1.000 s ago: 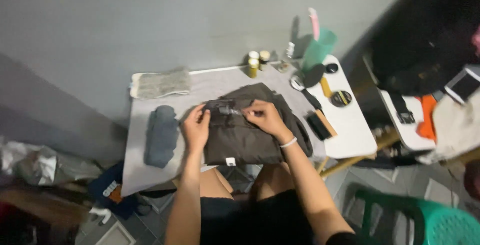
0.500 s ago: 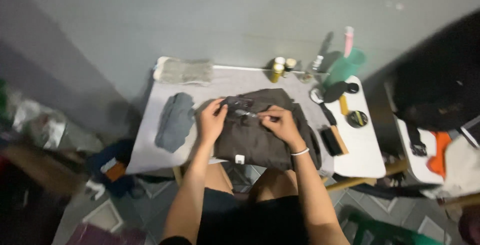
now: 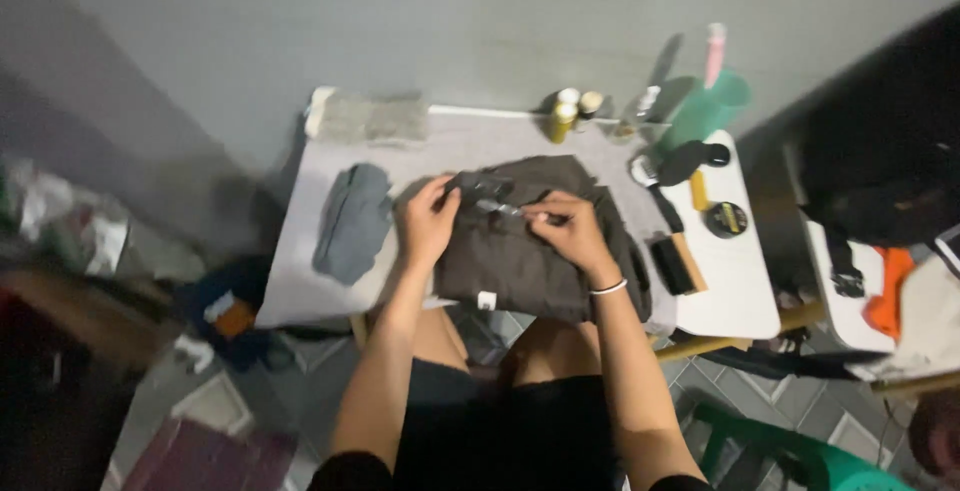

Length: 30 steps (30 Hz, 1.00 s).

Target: A person is repairing a bag on a workbench, using a small tool to work on a seam and then folding the bag.

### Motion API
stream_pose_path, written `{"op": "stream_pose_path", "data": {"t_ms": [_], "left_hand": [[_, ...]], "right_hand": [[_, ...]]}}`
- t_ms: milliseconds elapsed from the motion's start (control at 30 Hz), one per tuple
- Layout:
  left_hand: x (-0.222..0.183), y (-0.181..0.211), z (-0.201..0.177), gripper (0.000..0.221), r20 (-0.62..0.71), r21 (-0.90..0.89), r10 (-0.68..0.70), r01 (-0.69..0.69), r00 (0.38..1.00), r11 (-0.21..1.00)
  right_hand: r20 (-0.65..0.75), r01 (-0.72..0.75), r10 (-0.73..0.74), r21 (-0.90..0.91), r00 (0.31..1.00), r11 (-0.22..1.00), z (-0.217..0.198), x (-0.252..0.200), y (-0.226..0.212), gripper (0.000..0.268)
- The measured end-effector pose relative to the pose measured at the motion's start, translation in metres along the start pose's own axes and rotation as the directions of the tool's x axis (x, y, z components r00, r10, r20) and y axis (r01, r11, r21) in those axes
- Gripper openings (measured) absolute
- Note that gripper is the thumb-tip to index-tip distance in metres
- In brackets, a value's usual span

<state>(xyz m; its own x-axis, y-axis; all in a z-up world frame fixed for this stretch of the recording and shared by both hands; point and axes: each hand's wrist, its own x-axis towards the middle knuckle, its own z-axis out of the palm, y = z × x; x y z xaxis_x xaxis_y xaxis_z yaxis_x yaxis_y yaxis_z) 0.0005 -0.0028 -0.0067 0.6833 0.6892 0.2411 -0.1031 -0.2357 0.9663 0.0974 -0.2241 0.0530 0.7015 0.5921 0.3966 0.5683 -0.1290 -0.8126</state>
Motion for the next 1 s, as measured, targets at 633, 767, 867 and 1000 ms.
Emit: {"op": "stream_pose_path", "data": {"t_ms": [633, 767, 867, 1000], "left_hand": [[0.003, -0.011, 0.005, 0.023, -0.007, 0.008, 0.038, -0.038, 0.999, 0.999], [0.003, -0.007, 0.001, 0.024, -0.029, 0.013, 0.034, -0.034, 0.999, 0.999], [0.001, -0.011, 0.002, 0.025, -0.038, 0.02, 0.039, -0.038, 0.999, 0.999], [0.002, -0.012, 0.003, 0.023, -0.009, 0.021, 0.024, -0.024, 1.0, 0.999]], "right_hand": [[-0.093, 0.007, -0.009, -0.016, 0.996, 1.0, 0.001, 0.0, 0.007, 0.019], [0.026, 0.059, -0.06, 0.048, 0.998, 0.997, -0.001, 0.0, -0.003, 0.019], [-0.042, 0.07, -0.072, -0.047, 0.997, 0.996, 0.001, 0.0, -0.001, 0.015], [-0.055, 0.043, -0.044, -0.018, 0.998, 0.999, 0.001, 0.0, -0.003, 0.014]]}}
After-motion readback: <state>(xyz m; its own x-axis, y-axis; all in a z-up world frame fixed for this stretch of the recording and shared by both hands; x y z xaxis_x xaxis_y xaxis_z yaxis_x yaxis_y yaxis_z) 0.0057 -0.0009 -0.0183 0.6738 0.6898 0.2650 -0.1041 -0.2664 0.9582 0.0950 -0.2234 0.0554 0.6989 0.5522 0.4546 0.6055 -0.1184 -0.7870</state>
